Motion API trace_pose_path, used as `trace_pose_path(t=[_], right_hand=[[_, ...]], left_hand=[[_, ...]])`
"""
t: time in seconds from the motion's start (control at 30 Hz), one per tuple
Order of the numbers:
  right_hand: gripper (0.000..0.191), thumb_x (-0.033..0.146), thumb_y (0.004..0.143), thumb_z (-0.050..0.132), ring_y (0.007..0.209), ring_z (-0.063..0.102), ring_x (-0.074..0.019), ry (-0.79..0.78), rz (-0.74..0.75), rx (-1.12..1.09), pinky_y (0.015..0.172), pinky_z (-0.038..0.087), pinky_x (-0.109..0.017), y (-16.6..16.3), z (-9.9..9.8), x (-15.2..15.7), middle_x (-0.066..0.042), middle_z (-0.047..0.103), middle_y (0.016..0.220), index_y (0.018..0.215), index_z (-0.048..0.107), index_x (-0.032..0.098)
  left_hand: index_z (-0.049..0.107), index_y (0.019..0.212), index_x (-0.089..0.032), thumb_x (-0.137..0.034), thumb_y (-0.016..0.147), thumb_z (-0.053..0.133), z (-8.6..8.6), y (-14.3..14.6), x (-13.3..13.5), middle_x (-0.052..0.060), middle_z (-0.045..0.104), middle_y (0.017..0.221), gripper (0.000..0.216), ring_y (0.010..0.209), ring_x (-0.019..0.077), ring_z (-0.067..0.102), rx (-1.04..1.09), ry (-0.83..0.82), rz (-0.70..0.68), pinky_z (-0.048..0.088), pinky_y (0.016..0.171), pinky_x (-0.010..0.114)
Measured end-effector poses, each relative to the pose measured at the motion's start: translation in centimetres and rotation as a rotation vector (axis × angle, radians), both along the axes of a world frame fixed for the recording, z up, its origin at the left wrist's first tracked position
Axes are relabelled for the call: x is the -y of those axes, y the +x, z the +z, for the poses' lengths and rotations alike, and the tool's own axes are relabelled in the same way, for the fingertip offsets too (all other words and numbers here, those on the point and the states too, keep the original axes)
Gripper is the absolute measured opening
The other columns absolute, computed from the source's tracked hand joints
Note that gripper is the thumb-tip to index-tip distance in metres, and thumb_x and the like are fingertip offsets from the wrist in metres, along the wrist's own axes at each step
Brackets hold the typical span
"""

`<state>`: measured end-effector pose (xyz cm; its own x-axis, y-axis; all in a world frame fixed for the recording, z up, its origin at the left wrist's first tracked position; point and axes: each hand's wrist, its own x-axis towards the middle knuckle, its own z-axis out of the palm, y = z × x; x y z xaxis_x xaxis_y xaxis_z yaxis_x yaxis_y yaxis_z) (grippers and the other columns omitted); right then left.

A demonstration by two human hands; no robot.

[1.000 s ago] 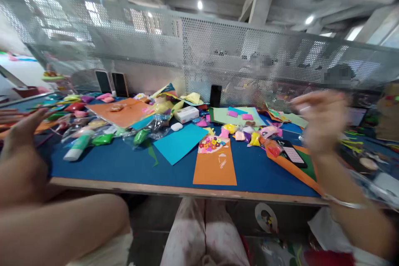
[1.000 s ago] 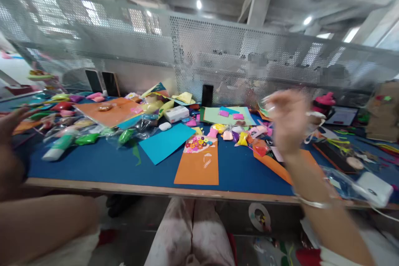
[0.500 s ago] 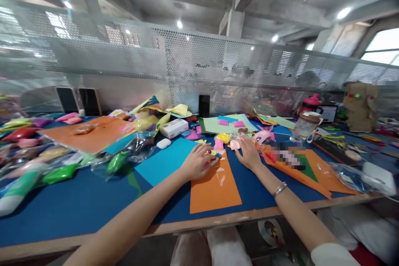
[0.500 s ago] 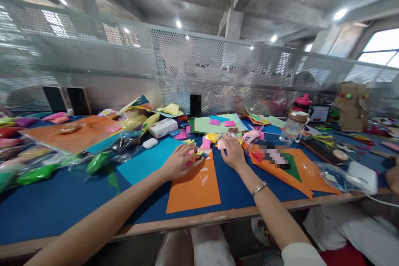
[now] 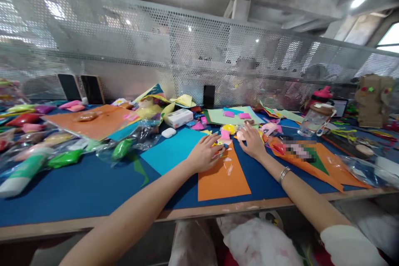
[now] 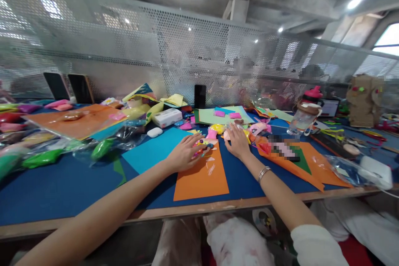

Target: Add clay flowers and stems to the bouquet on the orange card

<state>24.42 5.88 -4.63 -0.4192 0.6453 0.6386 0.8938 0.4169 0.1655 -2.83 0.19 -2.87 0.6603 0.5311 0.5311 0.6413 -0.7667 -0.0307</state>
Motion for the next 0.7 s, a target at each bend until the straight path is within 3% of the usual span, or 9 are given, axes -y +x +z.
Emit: trace_pose_path(t=[0.53, 0.7], right_hand=[[0.057, 0.028, 0.087, 0.049, 0.146, 0.028, -0.0327, -0.066, -0.048, -0.174, 0.114, 0.031, -0.053, -0.5, -0.1, 0.3, -0.018, 0.035, 0.155, 0.141, 0.046, 0.01], [0.055, 0.03, 0.09, 0.047, 0.147, 0.027, -0.0317, -0.074, -0.059, -0.197, 0.115, 0.03, -0.052, -1.1, 0.1, 1.3, -0.019, 0.033, 0.156, 0.141, 0.046, 0.01]], left_hand=[[0.061, 0.128, -0.02, -0.044, 0.097, 0.042, 0.0, -0.5, -0.6, 0.018, 0.049, 0.146, 0.044, 0.138, 0.0365, 0.042, -0.058, -0.039, 0.124, 0.043, 0.106, 0.054], [0.061, 0.131, -0.024, -0.036, 0.095, 0.045, 0.5, -0.5, 0.0, 0.017, 0.044, 0.151, 0.041, 0.14, 0.0361, 0.039, -0.119, -0.102, 0.129, 0.039, 0.109, 0.054]])
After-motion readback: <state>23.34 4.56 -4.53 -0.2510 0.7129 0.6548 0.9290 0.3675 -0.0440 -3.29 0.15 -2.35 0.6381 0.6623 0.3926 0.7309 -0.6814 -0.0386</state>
